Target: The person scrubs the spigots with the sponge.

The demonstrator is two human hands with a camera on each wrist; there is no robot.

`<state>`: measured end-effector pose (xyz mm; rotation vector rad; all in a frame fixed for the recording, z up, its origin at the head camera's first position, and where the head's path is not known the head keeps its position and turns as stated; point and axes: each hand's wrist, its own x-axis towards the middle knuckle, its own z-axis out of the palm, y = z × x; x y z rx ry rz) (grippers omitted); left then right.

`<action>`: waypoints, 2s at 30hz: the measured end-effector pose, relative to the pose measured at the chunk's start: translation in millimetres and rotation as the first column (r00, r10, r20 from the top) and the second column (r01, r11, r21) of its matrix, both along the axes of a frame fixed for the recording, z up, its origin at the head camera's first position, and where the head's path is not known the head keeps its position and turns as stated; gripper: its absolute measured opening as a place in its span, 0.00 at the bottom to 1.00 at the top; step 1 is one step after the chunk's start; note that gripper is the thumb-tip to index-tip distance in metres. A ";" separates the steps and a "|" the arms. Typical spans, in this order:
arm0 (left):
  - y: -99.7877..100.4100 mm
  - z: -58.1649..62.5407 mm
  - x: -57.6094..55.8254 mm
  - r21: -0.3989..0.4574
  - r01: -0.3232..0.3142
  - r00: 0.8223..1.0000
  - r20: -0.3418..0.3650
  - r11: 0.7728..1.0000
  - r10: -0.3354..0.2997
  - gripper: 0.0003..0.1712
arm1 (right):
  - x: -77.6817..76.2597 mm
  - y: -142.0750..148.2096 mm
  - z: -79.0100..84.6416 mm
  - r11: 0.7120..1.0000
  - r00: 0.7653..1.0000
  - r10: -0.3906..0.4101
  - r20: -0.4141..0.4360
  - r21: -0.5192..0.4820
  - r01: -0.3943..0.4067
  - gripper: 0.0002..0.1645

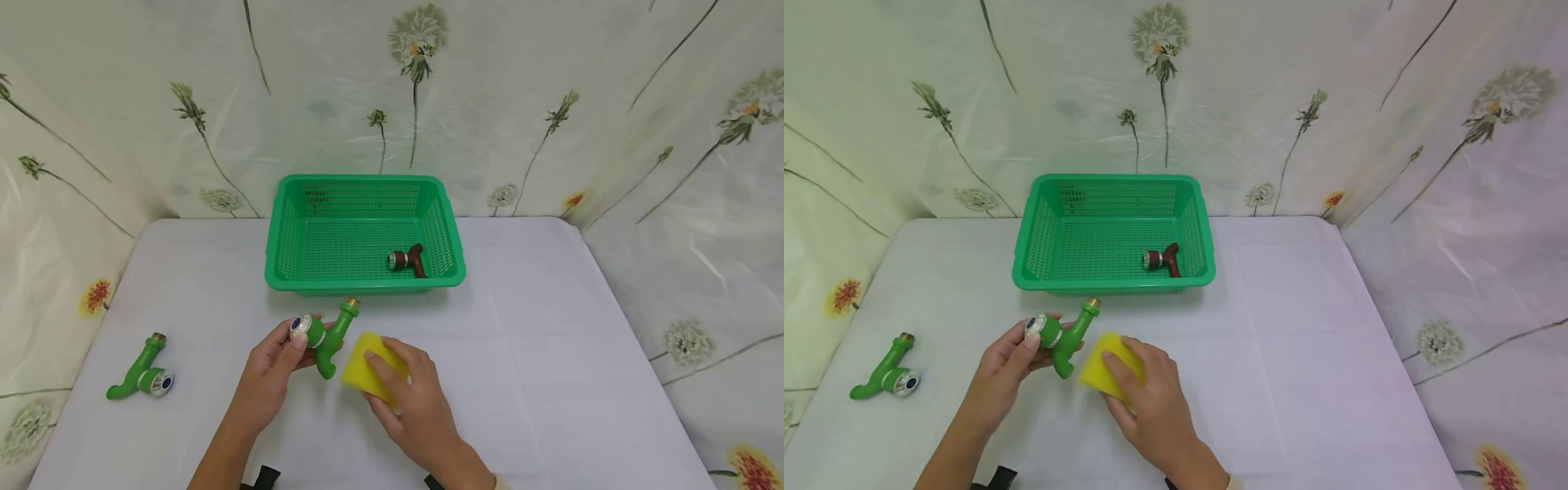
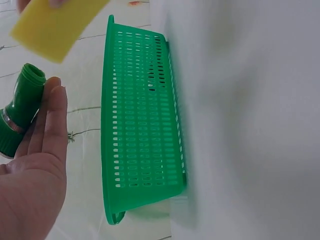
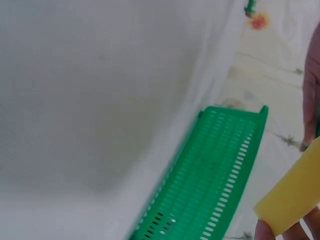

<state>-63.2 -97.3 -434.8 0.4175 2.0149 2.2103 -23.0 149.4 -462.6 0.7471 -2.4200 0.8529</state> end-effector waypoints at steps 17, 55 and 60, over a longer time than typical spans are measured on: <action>4.6 1.2 -0.6 0.003 0.083 0.997 -0.008 0.997 -0.083 0.21 | -12.4 3.1 -0.5 0.993 0.997 -0.065 0.036 -0.098 0.069 0.35; 7.4 -3.3 1.1 -0.004 0.203 0.979 0.023 0.979 -0.203 0.27 | -14.5 6.7 -2.1 0.984 0.989 -0.126 0.077 -0.118 0.135 0.37; 6.4 -0.7 0.6 -0.039 0.213 0.977 0.012 0.976 -0.213 0.28 | -13.9 10.3 -3.8 0.981 0.987 -0.144 0.077 -0.117 0.152 0.37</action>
